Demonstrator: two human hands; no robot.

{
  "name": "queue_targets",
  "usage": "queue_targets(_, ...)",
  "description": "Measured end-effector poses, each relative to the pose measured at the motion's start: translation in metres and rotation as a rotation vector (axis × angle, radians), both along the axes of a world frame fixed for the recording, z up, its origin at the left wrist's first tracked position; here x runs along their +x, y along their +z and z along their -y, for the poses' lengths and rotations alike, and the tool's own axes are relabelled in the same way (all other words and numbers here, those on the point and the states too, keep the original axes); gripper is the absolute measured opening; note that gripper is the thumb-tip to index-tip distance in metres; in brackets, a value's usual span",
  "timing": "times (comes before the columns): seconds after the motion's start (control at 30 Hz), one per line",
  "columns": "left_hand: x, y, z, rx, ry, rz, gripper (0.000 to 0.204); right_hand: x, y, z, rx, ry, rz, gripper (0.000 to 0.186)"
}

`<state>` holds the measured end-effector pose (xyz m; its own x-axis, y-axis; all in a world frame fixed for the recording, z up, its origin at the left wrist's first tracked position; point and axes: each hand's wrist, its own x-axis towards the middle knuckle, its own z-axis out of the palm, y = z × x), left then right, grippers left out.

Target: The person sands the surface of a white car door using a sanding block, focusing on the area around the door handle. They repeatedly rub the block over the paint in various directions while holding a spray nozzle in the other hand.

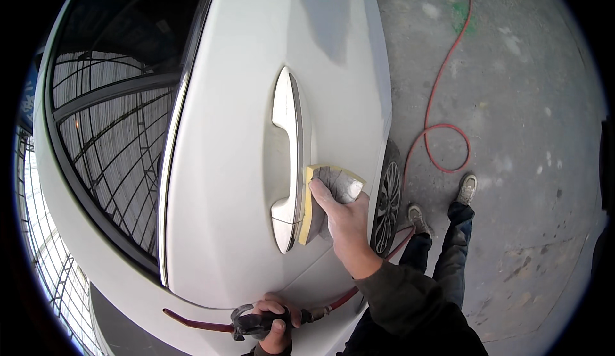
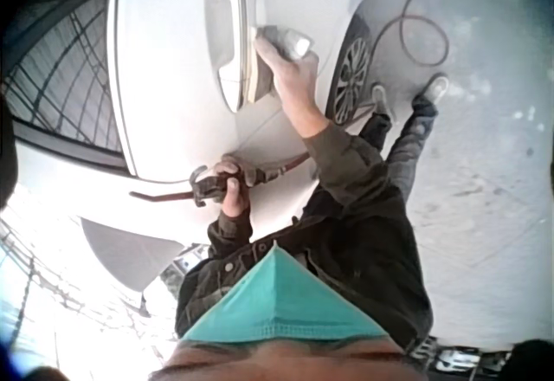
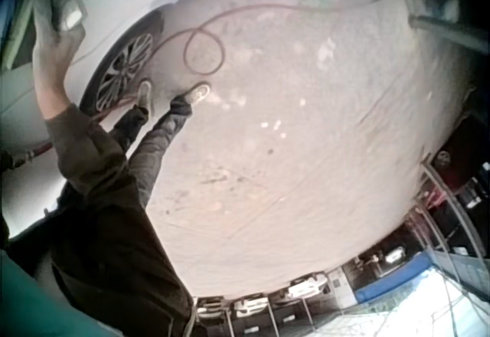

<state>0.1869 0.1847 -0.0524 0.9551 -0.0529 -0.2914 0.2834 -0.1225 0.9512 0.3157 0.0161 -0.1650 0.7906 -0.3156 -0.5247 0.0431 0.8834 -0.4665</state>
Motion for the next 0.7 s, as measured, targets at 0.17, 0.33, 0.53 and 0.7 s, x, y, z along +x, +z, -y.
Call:
queue_targets(0.17, 0.000, 0.001, -0.002, -0.007, -0.007, 0.005, 0.039, 0.001, 0.001, -0.004, 0.033, -0.045, 0.025, 0.022)
queue_targets(0.33, 0.002, 0.004, 0.005, -0.028, -0.046, -0.014, 0.032, -0.001, 0.007, -0.004, -0.026, -0.044, 0.037, 0.019)
queue_targets(0.53, -0.001, 0.003, -0.003, 0.009, 0.001, 0.000, 0.041, 0.003, 0.018, -0.010, -0.031, -0.136, -0.003, 0.015)
queue_targets(0.7, -0.001, 0.004, -0.004, 0.028, 0.001, 0.010, 0.041, 0.005, 0.022, -0.011, -0.038, -0.142, -0.021, 0.014)
